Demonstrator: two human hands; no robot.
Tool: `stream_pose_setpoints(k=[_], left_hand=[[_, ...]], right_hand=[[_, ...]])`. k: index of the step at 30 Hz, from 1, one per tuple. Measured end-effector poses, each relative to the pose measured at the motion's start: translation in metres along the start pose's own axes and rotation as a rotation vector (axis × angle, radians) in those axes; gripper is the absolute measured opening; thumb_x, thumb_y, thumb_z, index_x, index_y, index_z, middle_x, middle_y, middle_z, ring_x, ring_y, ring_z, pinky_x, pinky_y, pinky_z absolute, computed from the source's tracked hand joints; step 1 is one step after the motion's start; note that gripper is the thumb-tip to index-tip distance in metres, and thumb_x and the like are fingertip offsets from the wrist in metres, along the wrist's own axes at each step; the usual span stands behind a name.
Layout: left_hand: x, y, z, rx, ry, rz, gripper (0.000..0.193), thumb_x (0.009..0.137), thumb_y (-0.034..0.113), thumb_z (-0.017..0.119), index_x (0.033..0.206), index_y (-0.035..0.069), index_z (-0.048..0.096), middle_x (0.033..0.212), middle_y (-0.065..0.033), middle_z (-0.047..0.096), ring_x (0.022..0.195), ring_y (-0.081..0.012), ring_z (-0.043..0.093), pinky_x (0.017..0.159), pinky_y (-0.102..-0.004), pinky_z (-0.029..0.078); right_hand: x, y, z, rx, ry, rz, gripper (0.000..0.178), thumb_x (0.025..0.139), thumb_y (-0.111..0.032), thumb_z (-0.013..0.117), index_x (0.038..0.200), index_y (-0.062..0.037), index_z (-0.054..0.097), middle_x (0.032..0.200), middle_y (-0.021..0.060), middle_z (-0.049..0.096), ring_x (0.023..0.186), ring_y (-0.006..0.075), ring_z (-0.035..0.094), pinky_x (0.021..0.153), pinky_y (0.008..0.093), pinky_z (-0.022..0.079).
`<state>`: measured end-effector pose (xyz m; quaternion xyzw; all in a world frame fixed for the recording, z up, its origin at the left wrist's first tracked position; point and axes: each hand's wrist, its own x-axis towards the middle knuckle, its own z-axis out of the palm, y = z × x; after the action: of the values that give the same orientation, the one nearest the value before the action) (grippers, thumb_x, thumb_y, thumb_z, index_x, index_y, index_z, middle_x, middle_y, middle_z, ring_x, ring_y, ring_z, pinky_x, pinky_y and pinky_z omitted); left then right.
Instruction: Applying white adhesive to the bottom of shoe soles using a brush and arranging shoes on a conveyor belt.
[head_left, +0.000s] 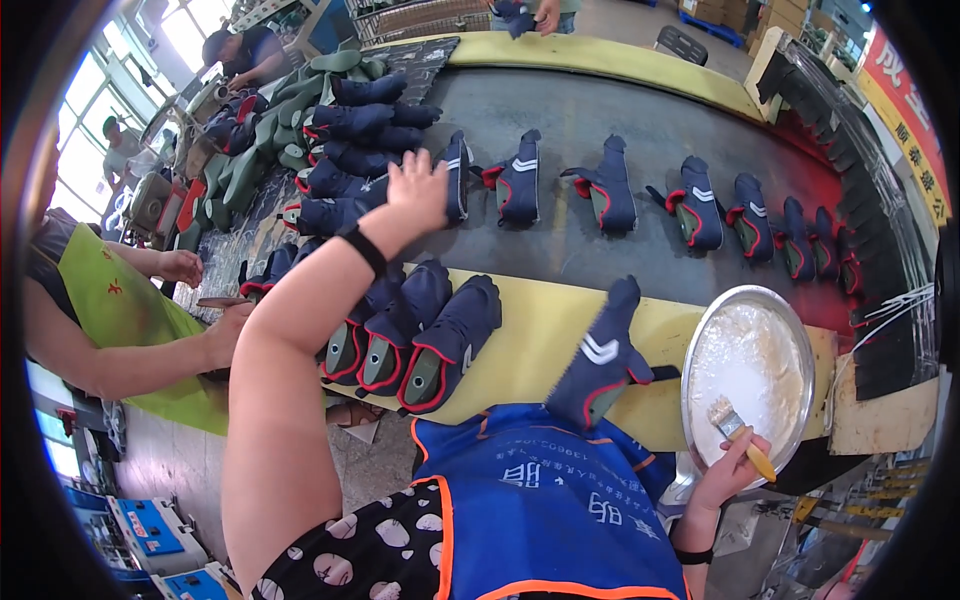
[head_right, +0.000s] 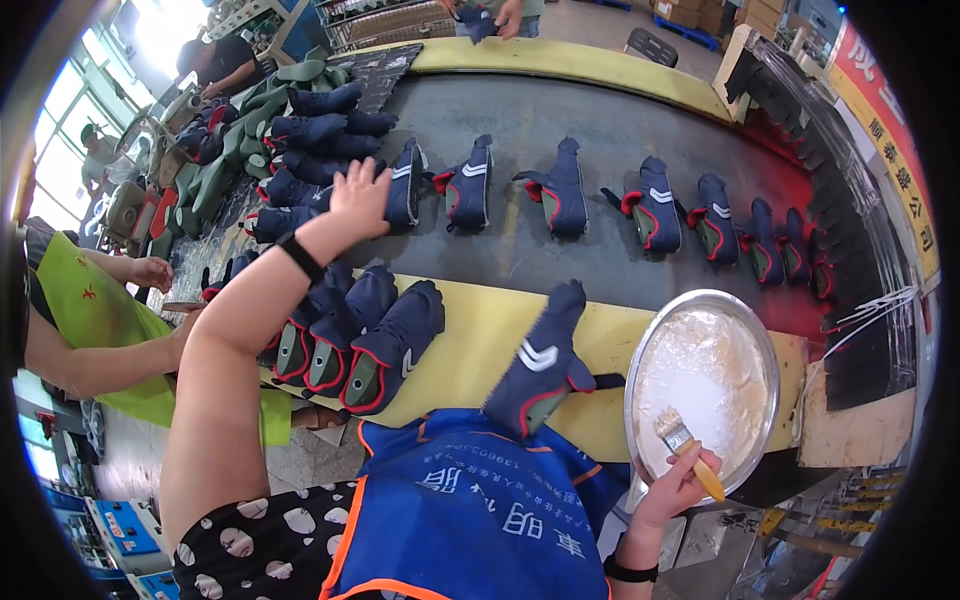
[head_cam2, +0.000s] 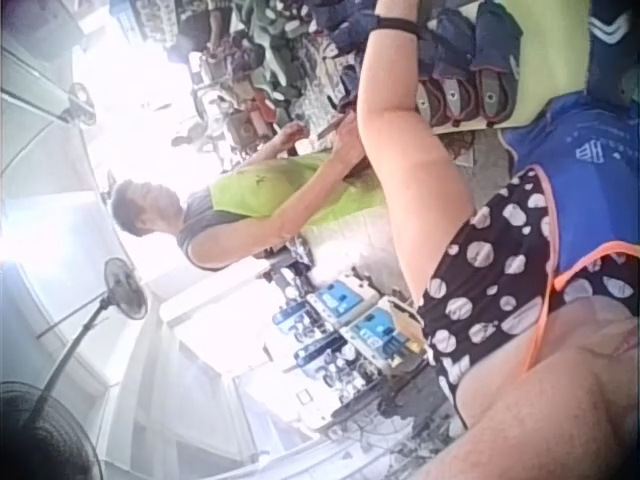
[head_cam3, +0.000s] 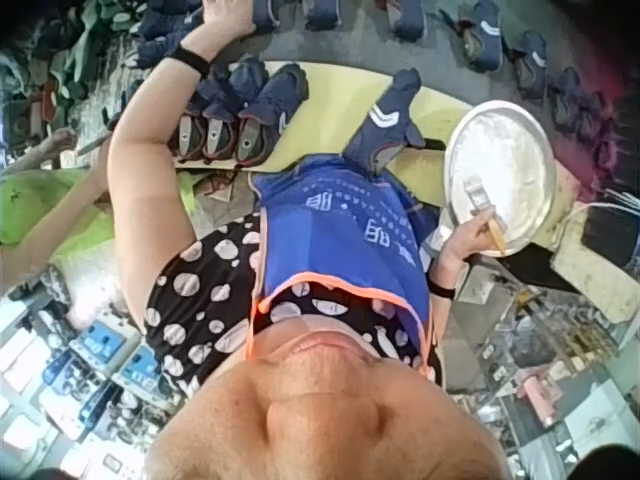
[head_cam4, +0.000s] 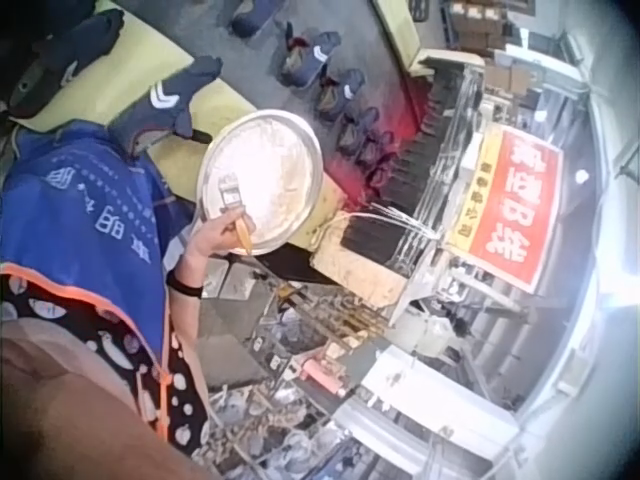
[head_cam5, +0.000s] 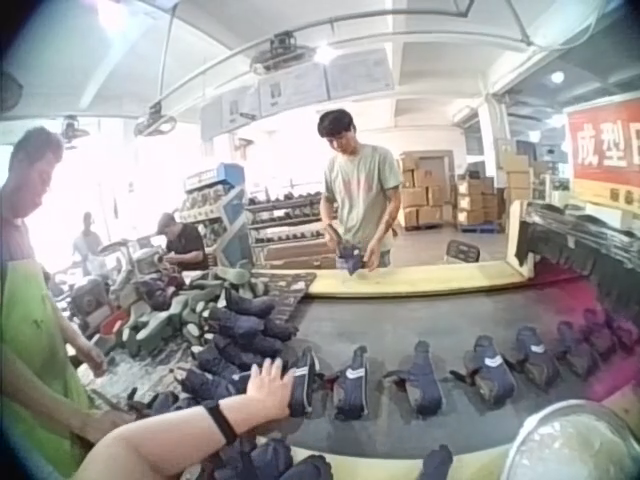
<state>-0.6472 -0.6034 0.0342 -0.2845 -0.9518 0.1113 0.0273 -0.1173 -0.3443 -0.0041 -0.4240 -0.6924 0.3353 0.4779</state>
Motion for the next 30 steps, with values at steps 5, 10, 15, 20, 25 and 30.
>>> stream_pose_setpoints(k=[5,10,15,20,25,30], left_hand=[[0.038,-0.041,0.051,0.118,-0.270,-0.285,0.098,0.079,0.027,0.080,0.160,0.020,0.024,0.159,-0.0235,0.028,0.135,-0.0469,0.042,0.106,-0.0681,0.034],[0.033,-0.037,0.060,0.191,-0.145,-0.316,0.100,0.076,0.032,0.082,0.159,0.026,0.027,0.137,-0.0165,0.047,0.127,-0.0380,0.049,0.090,-0.0611,0.049],[0.028,-0.056,0.007,-0.214,-0.244,-0.449,0.093,0.070,0.041,0.080,0.147,0.003,0.044,0.136,-0.0195,0.057,0.118,-0.0344,0.062,0.088,-0.0434,0.054],[-0.049,-0.067,-0.043,-1.581,-0.402,-0.323,0.058,0.087,0.025,0.073,0.138,0.005,0.054,0.118,-0.0106,0.067,0.097,-0.0163,0.068,0.079,-0.0303,0.056],[-0.156,0.017,-0.068,-2.121,-0.423,-0.294,0.047,0.093,0.021,0.066,0.137,0.007,0.054,0.122,-0.0076,0.066,0.108,-0.0195,0.067,0.088,-0.0366,0.057],[-0.197,0.123,-0.029,-2.017,-0.582,-0.380,0.060,0.090,0.021,0.072,0.143,0.006,0.046,0.126,-0.0117,0.062,0.115,-0.0217,0.064,0.093,-0.0375,0.054]], right_hand=[[0.001,0.007,-0.001,-0.003,0.004,-0.092,0.013,0.105,-0.022,0.052,0.100,-0.0102,0.051,0.076,-0.0004,0.046,0.070,0.0055,0.046,0.047,0.0200,0.049],[-0.001,-0.001,0.000,0.010,-0.003,0.027,0.014,0.105,-0.020,0.053,0.099,-0.0082,0.051,0.077,-0.0008,0.046,0.069,0.0052,0.047,0.056,0.0193,0.045],[0.001,-0.013,0.002,0.056,-0.028,-0.079,0.012,0.105,-0.016,0.053,0.099,-0.0051,0.052,0.083,0.0002,0.049,0.070,0.0058,0.048,0.063,0.0207,0.042],[0.002,-0.021,0.004,0.143,-0.010,-0.048,0.008,0.104,-0.009,0.053,0.098,-0.0040,0.051,0.092,0.0035,0.053,0.074,0.0078,0.052,0.064,0.0221,0.045],[0.003,-0.027,0.004,0.155,0.008,-0.005,0.008,0.104,-0.011,0.054,0.098,-0.0052,0.052,0.090,0.0028,0.054,0.073,0.0069,0.053,0.067,0.0220,0.045],[0.003,-0.038,0.002,0.177,0.057,0.043,0.011,0.104,-0.014,0.054,0.098,-0.0048,0.052,0.085,0.0019,0.055,0.071,0.0058,0.053,0.070,0.0227,0.043]])
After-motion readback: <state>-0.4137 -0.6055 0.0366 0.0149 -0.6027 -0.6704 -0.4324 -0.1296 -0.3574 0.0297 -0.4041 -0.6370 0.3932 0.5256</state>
